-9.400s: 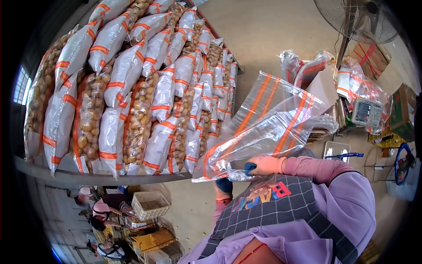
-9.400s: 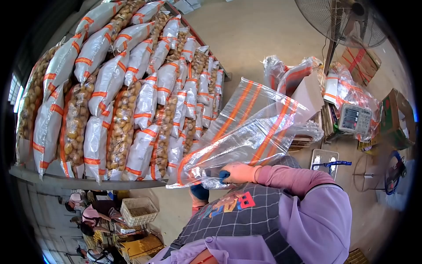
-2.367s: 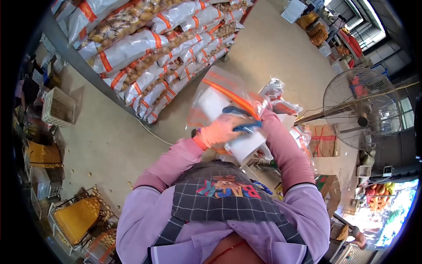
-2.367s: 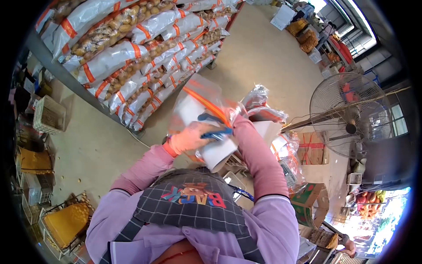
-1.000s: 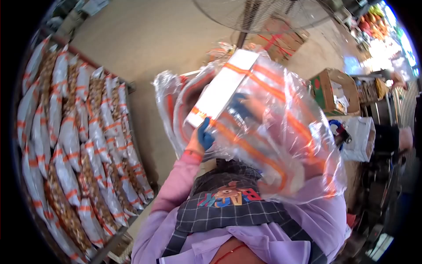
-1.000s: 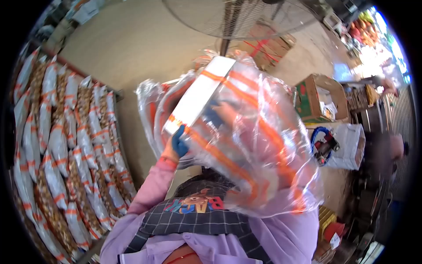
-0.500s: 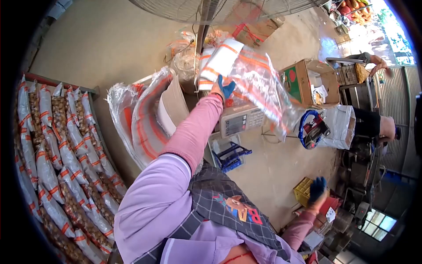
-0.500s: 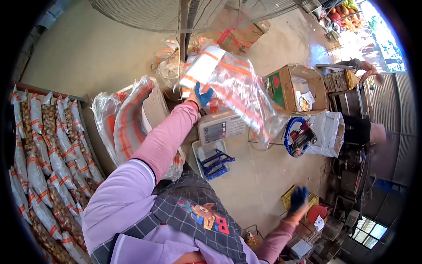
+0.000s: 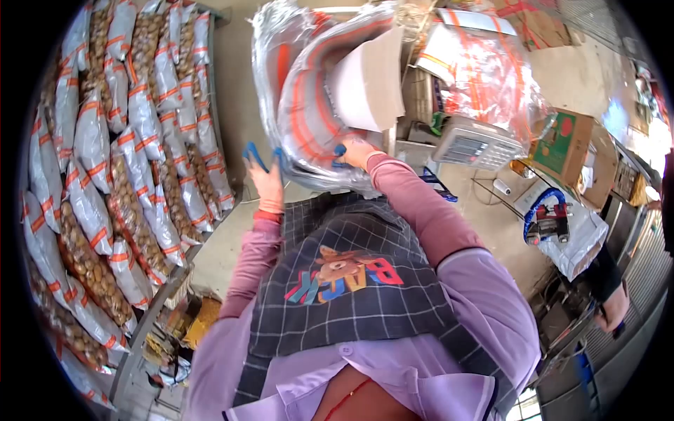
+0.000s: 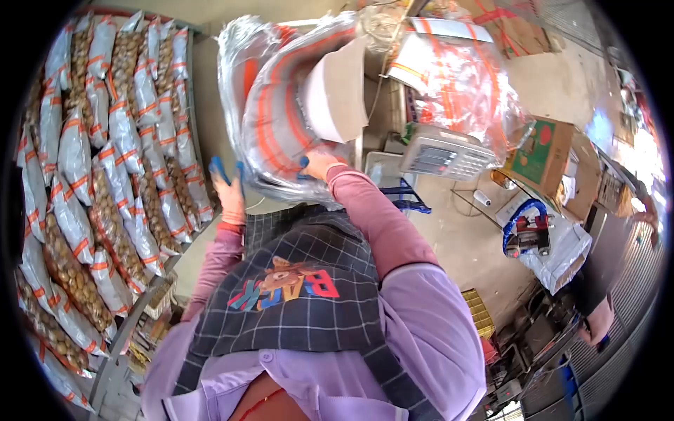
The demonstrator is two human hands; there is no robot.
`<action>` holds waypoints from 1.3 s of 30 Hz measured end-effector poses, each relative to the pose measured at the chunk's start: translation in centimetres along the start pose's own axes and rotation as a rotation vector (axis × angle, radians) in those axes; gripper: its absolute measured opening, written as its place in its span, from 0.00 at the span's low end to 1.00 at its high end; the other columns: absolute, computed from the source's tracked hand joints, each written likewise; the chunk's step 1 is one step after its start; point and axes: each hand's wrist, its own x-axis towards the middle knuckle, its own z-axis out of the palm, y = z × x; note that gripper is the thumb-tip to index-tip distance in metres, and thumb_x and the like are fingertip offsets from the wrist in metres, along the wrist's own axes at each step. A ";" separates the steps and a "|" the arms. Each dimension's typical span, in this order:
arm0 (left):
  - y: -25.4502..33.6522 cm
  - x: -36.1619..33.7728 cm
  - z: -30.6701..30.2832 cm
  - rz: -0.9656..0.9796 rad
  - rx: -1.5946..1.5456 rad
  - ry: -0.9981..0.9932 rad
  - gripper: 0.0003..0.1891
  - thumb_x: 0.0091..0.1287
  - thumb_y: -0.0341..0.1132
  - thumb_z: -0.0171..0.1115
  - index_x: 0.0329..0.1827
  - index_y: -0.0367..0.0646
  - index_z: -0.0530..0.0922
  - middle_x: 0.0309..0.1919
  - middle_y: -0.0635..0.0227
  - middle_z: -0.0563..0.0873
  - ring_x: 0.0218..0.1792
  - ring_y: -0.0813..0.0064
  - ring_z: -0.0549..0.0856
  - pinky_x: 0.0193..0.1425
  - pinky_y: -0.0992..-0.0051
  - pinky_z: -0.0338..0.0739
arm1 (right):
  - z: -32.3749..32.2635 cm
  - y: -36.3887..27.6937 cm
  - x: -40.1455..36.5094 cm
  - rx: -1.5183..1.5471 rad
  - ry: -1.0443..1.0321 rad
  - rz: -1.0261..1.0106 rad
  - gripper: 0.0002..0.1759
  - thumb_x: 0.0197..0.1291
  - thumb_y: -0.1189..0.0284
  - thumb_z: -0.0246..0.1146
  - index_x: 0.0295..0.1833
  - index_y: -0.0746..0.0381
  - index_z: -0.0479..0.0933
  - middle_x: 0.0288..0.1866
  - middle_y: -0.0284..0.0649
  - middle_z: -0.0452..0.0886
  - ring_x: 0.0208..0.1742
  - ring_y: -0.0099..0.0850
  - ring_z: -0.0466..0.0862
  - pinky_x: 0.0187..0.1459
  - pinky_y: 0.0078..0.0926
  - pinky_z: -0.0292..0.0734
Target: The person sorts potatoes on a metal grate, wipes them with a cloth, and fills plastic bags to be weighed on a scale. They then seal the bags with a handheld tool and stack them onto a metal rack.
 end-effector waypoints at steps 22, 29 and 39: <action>-0.8 -4.6 7.4 -0.076 0.134 0.015 0.48 0.52 0.37 0.67 0.71 0.28 0.47 0.67 0.32 0.53 0.69 0.38 0.52 0.73 0.54 0.48 | -9.2 -14.4 -3.0 0.907 0.119 -0.599 0.19 0.56 0.75 0.66 0.54 0.65 0.73 0.45 0.36 0.80 0.45 0.23 0.79 0.46 0.20 0.77; -0.4 -7.1 -5.8 0.331 -0.767 -0.184 0.26 0.59 0.25 0.58 0.61 0.37 0.63 0.55 0.60 0.73 0.56 0.64 0.73 0.63 0.66 0.67 | -6.1 -30.4 -12.8 0.543 -0.562 -0.704 0.18 0.55 0.76 0.64 0.52 0.68 0.74 0.44 0.35 0.80 0.46 0.23 0.76 0.51 0.22 0.72; -16.2 -22.0 -34.2 -0.162 -1.226 0.376 0.24 0.75 0.49 0.41 0.54 0.37 0.74 0.46 0.68 0.80 0.45 0.74 0.79 0.49 0.73 0.74 | 18.6 -51.0 -13.5 0.267 -0.142 -0.928 0.17 0.59 0.63 0.61 0.49 0.63 0.78 0.41 0.44 0.83 0.41 0.39 0.83 0.43 0.32 0.77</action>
